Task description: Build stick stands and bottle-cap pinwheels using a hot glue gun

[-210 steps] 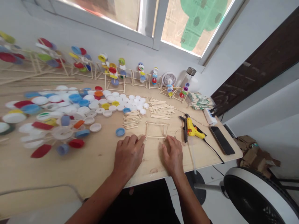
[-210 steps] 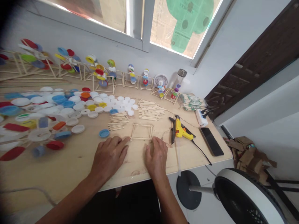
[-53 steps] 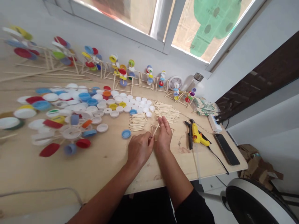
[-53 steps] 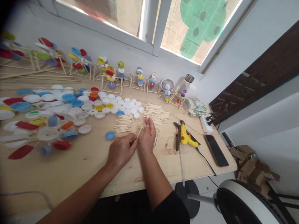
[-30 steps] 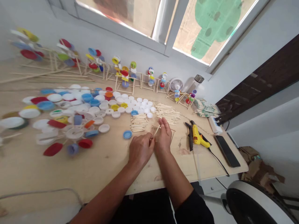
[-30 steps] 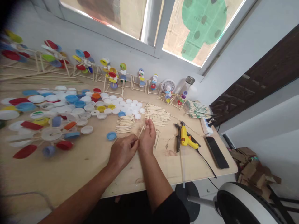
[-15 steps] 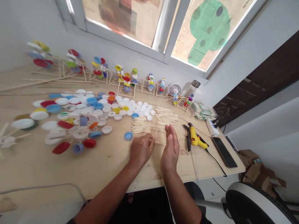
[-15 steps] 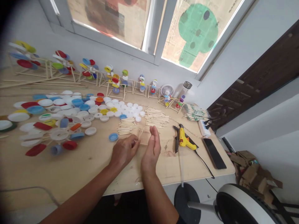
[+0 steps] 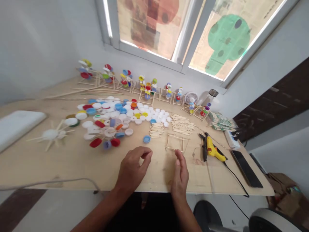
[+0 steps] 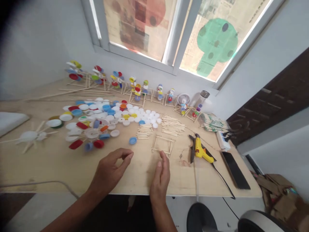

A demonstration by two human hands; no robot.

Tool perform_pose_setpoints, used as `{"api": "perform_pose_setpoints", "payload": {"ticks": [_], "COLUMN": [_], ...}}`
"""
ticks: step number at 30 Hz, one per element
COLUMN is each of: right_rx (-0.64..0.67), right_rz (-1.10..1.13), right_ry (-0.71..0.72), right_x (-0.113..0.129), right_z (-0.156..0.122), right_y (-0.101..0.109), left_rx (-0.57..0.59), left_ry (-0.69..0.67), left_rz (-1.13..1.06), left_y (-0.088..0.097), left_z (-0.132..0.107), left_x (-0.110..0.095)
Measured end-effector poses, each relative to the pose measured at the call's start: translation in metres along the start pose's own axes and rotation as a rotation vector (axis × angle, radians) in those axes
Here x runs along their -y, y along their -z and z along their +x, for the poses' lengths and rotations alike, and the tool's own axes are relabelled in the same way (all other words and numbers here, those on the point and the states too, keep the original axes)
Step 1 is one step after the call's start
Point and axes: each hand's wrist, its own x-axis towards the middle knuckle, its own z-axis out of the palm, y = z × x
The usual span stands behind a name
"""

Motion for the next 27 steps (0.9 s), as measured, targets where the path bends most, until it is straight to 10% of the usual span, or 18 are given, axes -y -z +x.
{"api": "perform_pose_setpoints", "payload": {"ticks": [9, 16, 27], "right_rx": [-0.002, 0.005, -0.005], "right_rz": [-0.039, -0.074, -0.093], "right_ry": [0.012, 0.048, 0.078], "right_x": [0.011, 0.016, 0.018], "right_z": [-0.003, -0.004, -0.004], "right_y": [-0.003, -0.003, -0.004], "left_rx": [-0.472, -0.216, -0.13], "left_ry": [0.386, 0.317, 0.152], "left_rz": [0.203, 0.509, 0.713], "left_y": [0.092, 0.107, 0.102], "left_z": [-0.002, 0.016, 0.029], "left_x": [0.05, 0.101, 0.107]}}
